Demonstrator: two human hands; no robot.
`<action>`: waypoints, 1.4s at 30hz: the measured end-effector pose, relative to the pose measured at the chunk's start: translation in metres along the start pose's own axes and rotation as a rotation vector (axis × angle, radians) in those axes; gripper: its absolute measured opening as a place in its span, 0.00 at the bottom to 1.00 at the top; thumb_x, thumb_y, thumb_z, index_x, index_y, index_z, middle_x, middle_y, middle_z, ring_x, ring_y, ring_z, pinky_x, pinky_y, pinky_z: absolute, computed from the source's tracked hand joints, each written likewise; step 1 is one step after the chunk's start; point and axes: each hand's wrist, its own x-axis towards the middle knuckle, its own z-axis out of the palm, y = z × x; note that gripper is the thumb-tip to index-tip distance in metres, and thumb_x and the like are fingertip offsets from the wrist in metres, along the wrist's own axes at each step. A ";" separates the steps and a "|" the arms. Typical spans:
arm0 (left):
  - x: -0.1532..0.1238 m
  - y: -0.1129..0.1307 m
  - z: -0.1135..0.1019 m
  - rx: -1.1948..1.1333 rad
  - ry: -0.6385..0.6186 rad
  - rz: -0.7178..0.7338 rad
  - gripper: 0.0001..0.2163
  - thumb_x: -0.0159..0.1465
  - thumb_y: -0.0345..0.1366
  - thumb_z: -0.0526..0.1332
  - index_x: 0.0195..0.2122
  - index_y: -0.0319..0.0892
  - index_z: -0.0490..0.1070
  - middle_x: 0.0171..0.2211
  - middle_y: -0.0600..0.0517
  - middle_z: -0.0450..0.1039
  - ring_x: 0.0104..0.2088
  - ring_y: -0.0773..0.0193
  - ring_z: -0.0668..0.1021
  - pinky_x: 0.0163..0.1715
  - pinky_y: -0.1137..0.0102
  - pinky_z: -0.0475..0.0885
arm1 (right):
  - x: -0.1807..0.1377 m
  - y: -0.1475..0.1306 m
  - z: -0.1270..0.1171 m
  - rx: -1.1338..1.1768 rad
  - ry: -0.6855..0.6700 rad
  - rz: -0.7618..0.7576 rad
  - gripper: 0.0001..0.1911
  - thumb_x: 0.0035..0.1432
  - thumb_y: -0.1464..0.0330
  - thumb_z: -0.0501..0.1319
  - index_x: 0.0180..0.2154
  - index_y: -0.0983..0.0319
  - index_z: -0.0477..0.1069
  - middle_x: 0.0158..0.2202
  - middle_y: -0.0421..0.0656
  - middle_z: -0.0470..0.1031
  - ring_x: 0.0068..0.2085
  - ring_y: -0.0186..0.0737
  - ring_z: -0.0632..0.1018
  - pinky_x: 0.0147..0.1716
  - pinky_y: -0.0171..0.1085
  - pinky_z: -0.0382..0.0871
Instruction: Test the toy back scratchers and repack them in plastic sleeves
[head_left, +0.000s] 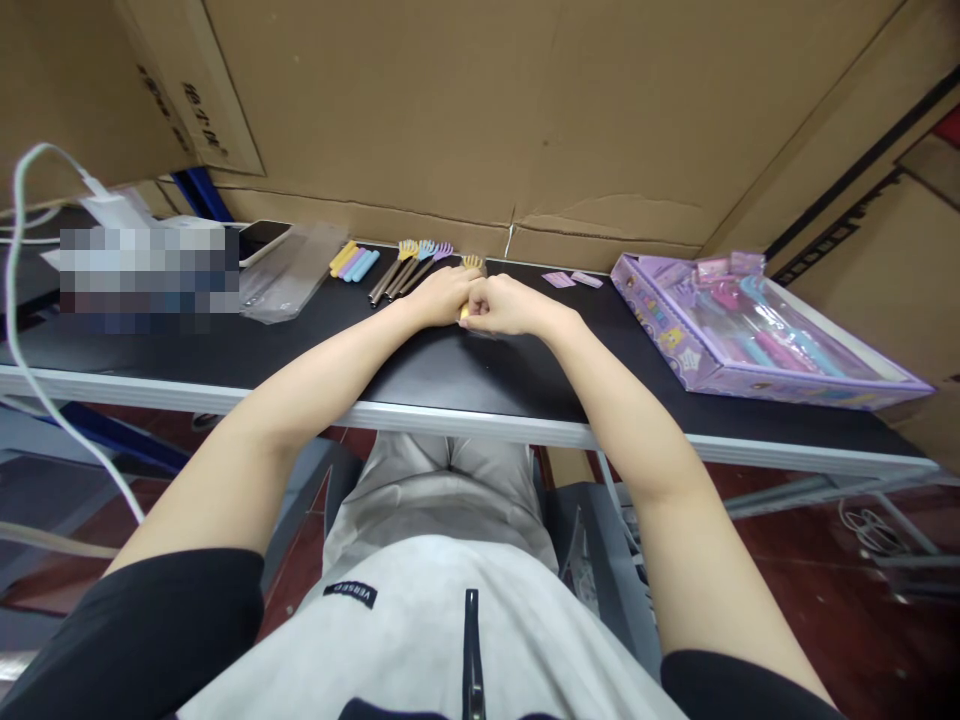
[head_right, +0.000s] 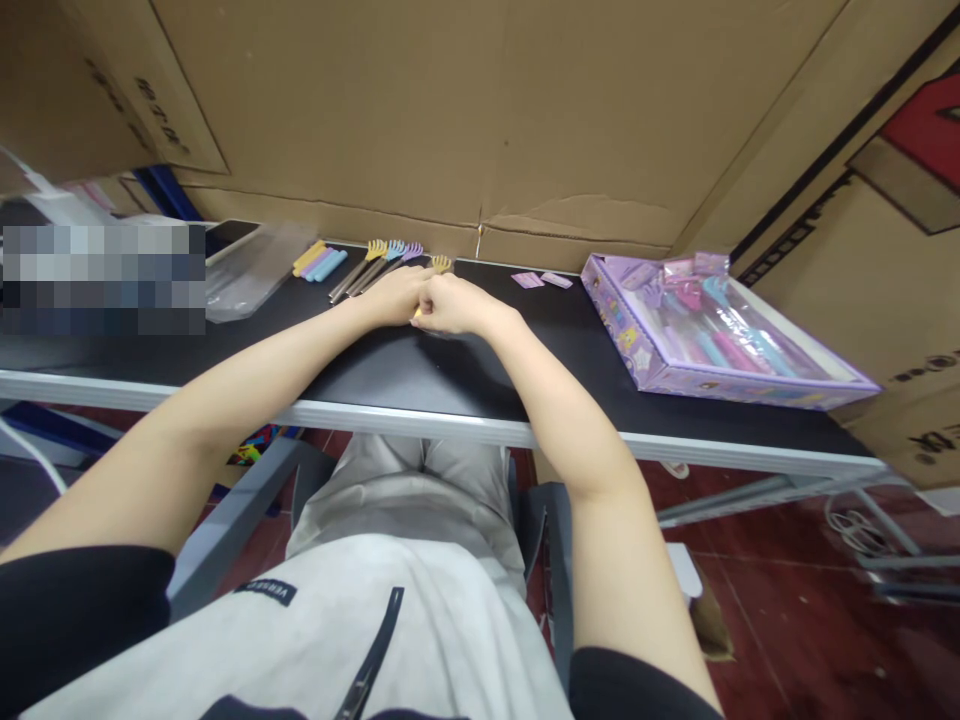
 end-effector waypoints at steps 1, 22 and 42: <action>0.000 -0.001 -0.001 -0.021 -0.004 -0.002 0.08 0.63 0.28 0.65 0.43 0.38 0.81 0.46 0.39 0.82 0.47 0.48 0.83 0.44 0.61 0.73 | 0.000 0.000 0.000 -0.017 0.006 0.001 0.08 0.66 0.71 0.66 0.37 0.67 0.84 0.33 0.47 0.84 0.34 0.40 0.79 0.40 0.36 0.67; -0.012 0.002 -0.053 -0.357 -0.345 -0.236 0.30 0.61 0.38 0.64 0.66 0.48 0.78 0.59 0.51 0.85 0.61 0.51 0.83 0.64 0.65 0.73 | 0.008 0.010 0.009 -0.043 0.014 -0.013 0.09 0.64 0.69 0.65 0.36 0.66 0.84 0.32 0.48 0.84 0.32 0.40 0.77 0.36 0.38 0.62; -0.012 -0.011 -0.041 -0.653 -0.163 -0.393 0.25 0.58 0.33 0.66 0.56 0.33 0.85 0.54 0.41 0.87 0.55 0.49 0.87 0.58 0.62 0.80 | 0.009 0.001 0.018 0.050 -0.030 -0.116 0.09 0.64 0.73 0.64 0.38 0.65 0.86 0.31 0.43 0.82 0.31 0.35 0.74 0.37 0.36 0.62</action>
